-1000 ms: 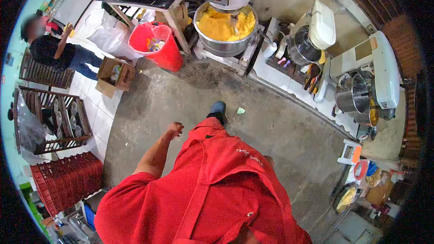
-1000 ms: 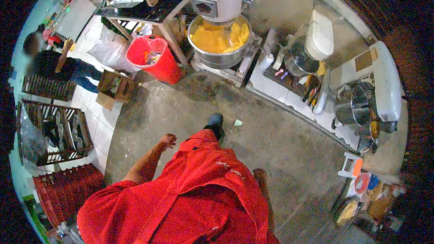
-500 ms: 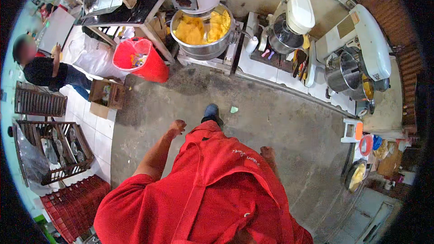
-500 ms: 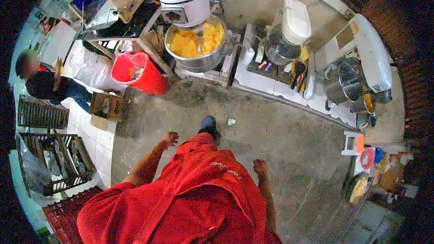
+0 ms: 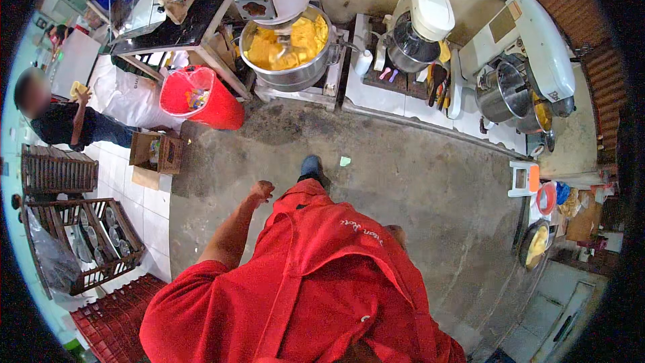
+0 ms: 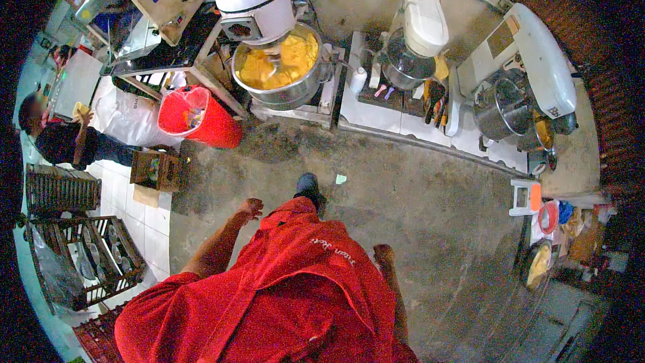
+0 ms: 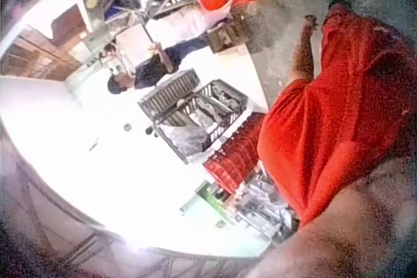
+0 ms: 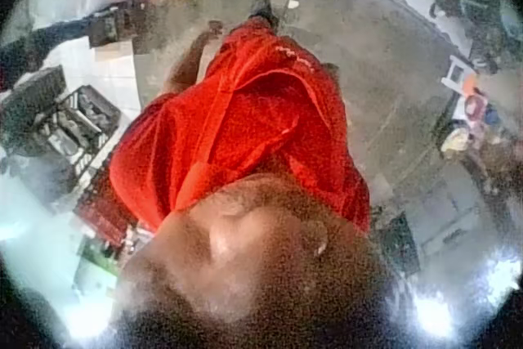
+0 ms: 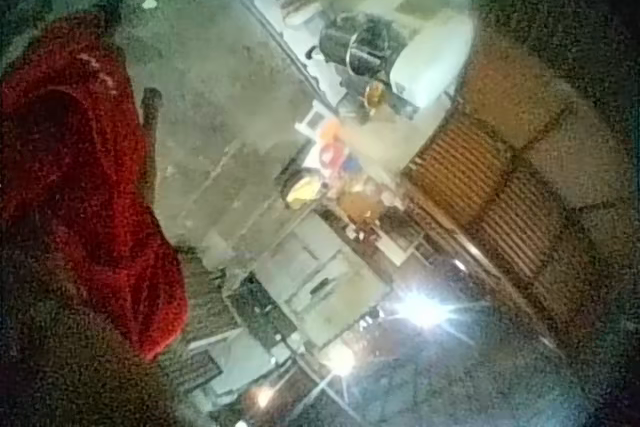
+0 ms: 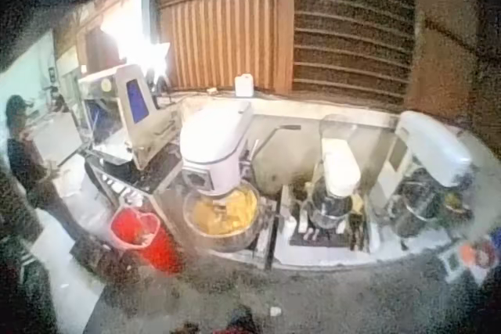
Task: Adding ingredients to a mixer and organizing portions of dough.
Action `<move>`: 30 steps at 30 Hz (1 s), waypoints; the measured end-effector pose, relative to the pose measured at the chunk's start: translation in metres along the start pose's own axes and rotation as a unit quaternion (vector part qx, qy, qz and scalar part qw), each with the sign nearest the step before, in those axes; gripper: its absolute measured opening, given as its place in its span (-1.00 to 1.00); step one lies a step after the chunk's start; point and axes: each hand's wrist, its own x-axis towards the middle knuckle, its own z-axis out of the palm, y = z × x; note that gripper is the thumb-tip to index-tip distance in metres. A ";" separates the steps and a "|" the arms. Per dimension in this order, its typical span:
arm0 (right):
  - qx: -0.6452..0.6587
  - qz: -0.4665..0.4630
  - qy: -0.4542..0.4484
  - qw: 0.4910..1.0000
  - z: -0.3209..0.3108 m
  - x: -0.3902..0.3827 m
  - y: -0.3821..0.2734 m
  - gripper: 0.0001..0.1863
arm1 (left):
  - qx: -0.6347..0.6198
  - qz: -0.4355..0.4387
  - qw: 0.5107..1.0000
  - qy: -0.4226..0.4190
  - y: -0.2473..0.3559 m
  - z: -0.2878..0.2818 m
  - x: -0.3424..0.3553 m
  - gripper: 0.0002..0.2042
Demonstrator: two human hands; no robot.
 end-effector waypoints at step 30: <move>0.074 0.126 -0.104 0.984 -0.047 0.019 -0.097 -0.64 | 0.006 -0.005 1.000 -0.010 -0.013 -0.017 0.007 -0.72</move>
